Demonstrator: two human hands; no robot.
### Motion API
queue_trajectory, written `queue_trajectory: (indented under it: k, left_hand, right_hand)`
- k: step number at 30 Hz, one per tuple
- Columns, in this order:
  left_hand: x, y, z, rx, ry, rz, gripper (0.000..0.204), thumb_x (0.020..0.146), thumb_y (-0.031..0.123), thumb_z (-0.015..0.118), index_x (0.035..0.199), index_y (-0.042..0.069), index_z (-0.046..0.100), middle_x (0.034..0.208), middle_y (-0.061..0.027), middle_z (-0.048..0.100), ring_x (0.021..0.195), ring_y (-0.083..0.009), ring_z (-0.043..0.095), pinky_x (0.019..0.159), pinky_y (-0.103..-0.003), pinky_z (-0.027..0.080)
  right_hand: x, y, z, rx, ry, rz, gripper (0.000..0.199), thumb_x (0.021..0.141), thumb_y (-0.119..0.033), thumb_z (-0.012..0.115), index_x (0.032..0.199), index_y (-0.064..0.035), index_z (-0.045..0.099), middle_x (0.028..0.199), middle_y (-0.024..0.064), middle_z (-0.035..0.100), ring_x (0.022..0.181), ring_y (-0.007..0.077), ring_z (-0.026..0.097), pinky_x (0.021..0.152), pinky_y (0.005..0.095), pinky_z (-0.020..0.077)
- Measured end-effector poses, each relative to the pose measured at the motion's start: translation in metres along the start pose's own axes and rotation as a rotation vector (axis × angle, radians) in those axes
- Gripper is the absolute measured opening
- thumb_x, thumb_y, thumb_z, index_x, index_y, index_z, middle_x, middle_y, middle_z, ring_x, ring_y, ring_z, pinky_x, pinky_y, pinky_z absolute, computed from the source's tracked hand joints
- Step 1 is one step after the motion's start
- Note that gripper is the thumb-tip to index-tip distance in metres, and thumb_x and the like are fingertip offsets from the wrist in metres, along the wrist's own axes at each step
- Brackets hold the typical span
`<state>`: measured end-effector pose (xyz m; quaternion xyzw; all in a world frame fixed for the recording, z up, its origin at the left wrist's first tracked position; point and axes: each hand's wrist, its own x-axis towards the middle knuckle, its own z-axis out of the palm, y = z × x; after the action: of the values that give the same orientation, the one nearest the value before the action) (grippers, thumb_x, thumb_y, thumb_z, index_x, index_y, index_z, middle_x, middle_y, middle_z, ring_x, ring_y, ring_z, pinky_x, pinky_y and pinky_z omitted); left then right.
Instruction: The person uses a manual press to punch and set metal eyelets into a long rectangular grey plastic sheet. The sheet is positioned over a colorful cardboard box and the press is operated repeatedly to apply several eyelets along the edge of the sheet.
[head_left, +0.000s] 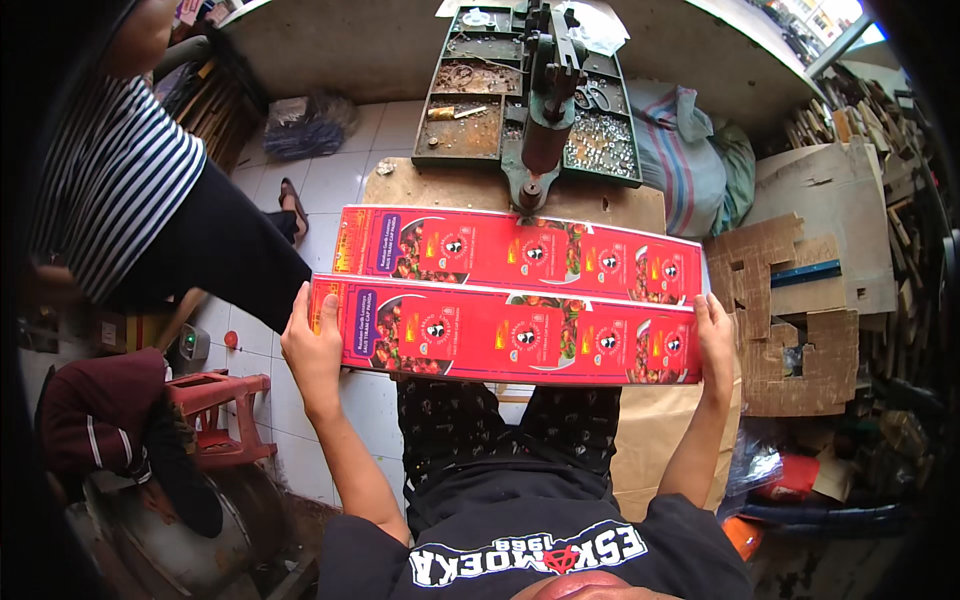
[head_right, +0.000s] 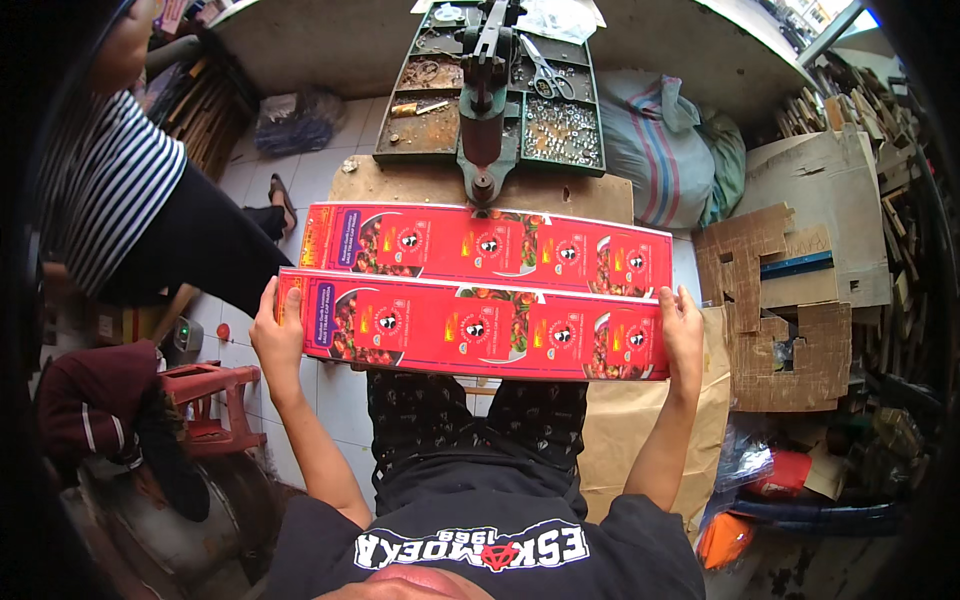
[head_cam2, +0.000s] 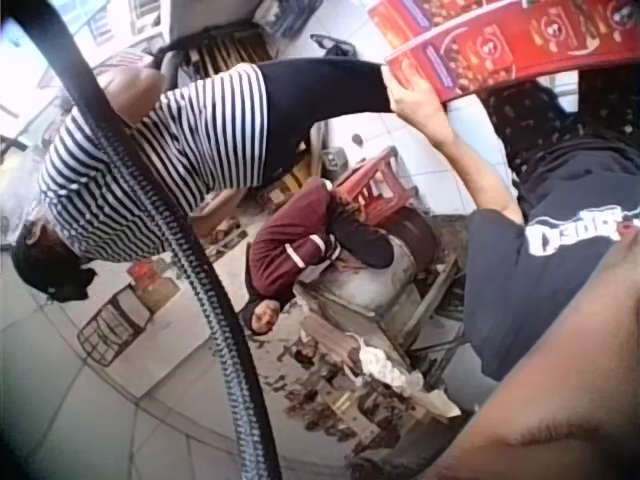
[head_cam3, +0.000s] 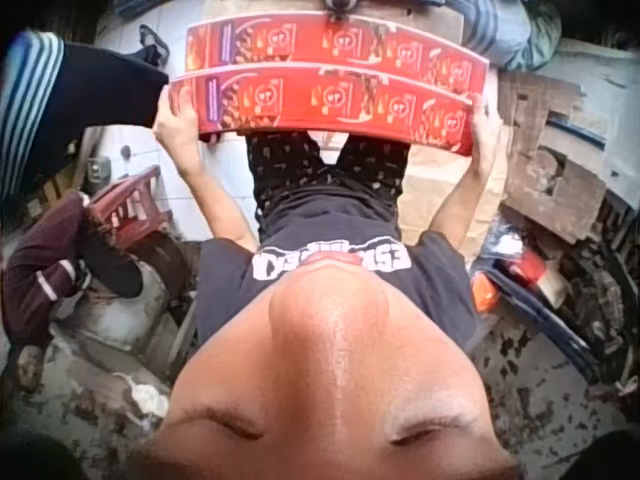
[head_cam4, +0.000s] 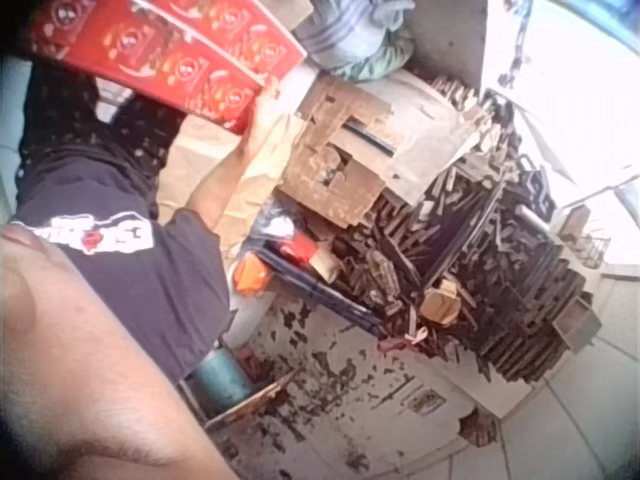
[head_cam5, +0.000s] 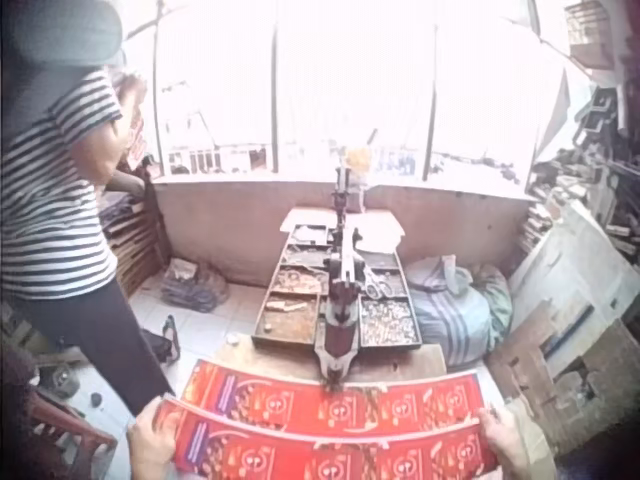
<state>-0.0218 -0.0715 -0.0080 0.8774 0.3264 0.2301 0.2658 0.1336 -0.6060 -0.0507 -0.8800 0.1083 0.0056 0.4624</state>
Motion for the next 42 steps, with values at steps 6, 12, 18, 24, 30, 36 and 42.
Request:
queue_trajectory:
  k: [6,12,18,24,30,36,42]
  left_hand:
    - [-0.019,0.007,0.002,0.161,0.051,0.053,0.043,0.102,0.029,0.048,0.134,0.0,0.057,0.133,-0.0254,0.057,0.122,-0.0423,0.056,0.101,-0.042,0.046]
    - [-0.014,0.003,0.0,-0.077,0.046,0.026,0.043,0.1,0.025,0.051,0.131,-0.005,0.056,0.138,-0.0301,0.051,0.13,-0.044,0.049,0.109,-0.045,0.039]
    - [-0.013,0.007,-0.012,-0.304,0.011,-0.075,0.042,0.099,0.02,0.056,0.129,-0.009,0.054,0.135,-0.0308,0.054,0.129,-0.0353,0.053,0.103,-0.039,0.045]
    - [-0.009,-0.018,-0.017,-0.539,0.042,-0.106,0.045,0.1,0.017,0.056,0.135,-0.01,0.048,0.138,-0.0267,0.052,0.129,-0.0299,0.053,0.106,-0.037,0.043]
    - [-0.016,-0.003,-0.032,-0.805,0.185,-0.002,0.05,0.103,0.021,0.05,0.142,-0.008,0.039,0.131,-0.0225,0.057,0.131,-0.027,0.05,0.109,-0.037,0.038]
    - [-0.02,0.049,-0.033,-1.523,0.004,-0.053,0.044,0.104,0.031,0.047,0.142,0.013,0.036,0.135,-0.0139,0.049,0.127,-0.0258,0.05,0.104,-0.04,0.046]
    - [-0.008,0.086,0.01,-1.413,-0.163,-0.232,0.055,0.089,0.001,0.056,0.14,0.011,0.037,0.128,-0.0139,0.049,0.117,-0.0234,0.054,0.102,-0.037,0.046]
  right_hand:
    - [-0.053,-0.04,0.004,-0.076,-0.06,-0.005,0.067,0.098,-0.041,0.06,0.14,0.0077,0.045,0.119,0.0207,0.065,0.109,0.0186,0.061,0.097,0.0329,0.0456]
    - [-0.06,-0.042,0.004,0.075,0.031,-0.005,0.071,0.098,-0.034,0.062,0.143,0.0142,0.035,0.136,0.0246,0.055,0.124,0.0203,0.054,0.103,0.0319,0.0412]
    - [-0.065,-0.051,0.003,0.242,0.111,-0.056,0.062,0.099,-0.024,0.061,0.142,0.0136,0.038,0.139,0.0231,0.053,0.126,0.022,0.052,0.106,0.0315,0.0388]
    - [-0.076,-0.067,-0.003,0.376,0.194,-0.16,0.043,0.099,-0.01,0.058,0.137,0.0082,0.049,0.134,0.0187,0.057,0.121,0.0191,0.056,0.104,0.0303,0.0421]
    - [-0.086,-0.047,-0.035,1.169,0.148,-0.319,0.038,0.105,-0.03,0.046,0.122,0.0004,0.06,0.098,0.0098,0.065,0.101,0.0165,0.06,0.092,0.0326,0.0473]
    - [-0.086,-0.038,-0.07,1.62,-0.261,-0.591,0.043,0.1,-0.045,0.052,0.075,-0.0099,0.052,0.055,0.0001,0.041,0.048,0.0113,0.038,0.065,0.0289,0.0353]
    - [-0.075,-0.033,-0.085,0.654,-0.427,-0.172,0.032,0.097,-0.029,0.061,0.081,-0.0009,0.061,0.063,0.002,0.055,0.049,0.0114,0.049,0.054,0.0276,0.0428]
